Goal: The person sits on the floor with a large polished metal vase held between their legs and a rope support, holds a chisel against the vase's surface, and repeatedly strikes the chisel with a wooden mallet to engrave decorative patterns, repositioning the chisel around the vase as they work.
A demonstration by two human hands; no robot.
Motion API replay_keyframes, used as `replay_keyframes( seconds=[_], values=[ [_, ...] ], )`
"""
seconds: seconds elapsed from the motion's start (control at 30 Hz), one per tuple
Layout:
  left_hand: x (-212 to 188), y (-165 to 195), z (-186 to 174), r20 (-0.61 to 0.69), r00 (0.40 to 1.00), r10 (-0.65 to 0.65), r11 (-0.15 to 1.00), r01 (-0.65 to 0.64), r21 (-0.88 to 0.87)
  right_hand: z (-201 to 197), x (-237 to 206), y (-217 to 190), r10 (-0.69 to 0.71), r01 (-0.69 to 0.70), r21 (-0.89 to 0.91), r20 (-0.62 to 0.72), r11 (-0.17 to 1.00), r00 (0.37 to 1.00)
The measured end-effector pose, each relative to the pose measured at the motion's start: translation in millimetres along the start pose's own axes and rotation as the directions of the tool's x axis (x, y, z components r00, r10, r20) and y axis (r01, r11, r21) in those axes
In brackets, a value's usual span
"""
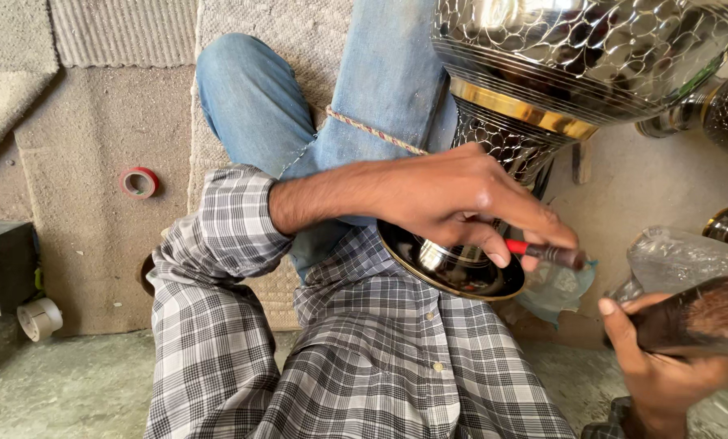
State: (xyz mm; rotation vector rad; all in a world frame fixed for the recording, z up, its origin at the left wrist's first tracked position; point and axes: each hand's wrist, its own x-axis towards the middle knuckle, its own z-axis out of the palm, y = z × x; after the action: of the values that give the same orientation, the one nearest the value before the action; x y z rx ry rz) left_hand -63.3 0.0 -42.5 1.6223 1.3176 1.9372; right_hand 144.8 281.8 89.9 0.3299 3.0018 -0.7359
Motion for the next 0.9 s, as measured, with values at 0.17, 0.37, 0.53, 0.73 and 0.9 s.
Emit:
replay_keyframes(
  seconds=[0.17, 0.37, 0.53, 0.73, 0.9],
  values=[
    [10, 2, -6, 0.106, 0.994, 0.012, 1.0, -0.01, -0.019, -17, -38, 25, 0.041, -0.001, 0.221, -0.177, 0.975, 0.983],
    [19, 4, -9, 0.148, 0.987, 0.061, 0.995, -0.049, -0.084, -10, -28, 35, -0.092, 0.192, 0.297, -0.32, 0.935, 0.943],
    [22, 10, -13, 0.239, 0.964, 0.115, 0.986, -0.08, -0.149, -4, -14, 9, -0.264, 0.265, -0.007, -0.127, 0.964, 0.956],
    [30, 9, -17, 0.33, 0.922, 0.201, 0.974, -0.153, -0.167, 7, -25, 7, -0.201, 0.2, -0.026, -0.192, 0.979, 0.961],
    [40, 5, -8, 0.457, 0.879, 0.139, 0.986, -0.08, -0.146, 8, -34, 43, -0.248, 0.207, -0.169, -0.277, 0.964, 0.928]
  ],
)
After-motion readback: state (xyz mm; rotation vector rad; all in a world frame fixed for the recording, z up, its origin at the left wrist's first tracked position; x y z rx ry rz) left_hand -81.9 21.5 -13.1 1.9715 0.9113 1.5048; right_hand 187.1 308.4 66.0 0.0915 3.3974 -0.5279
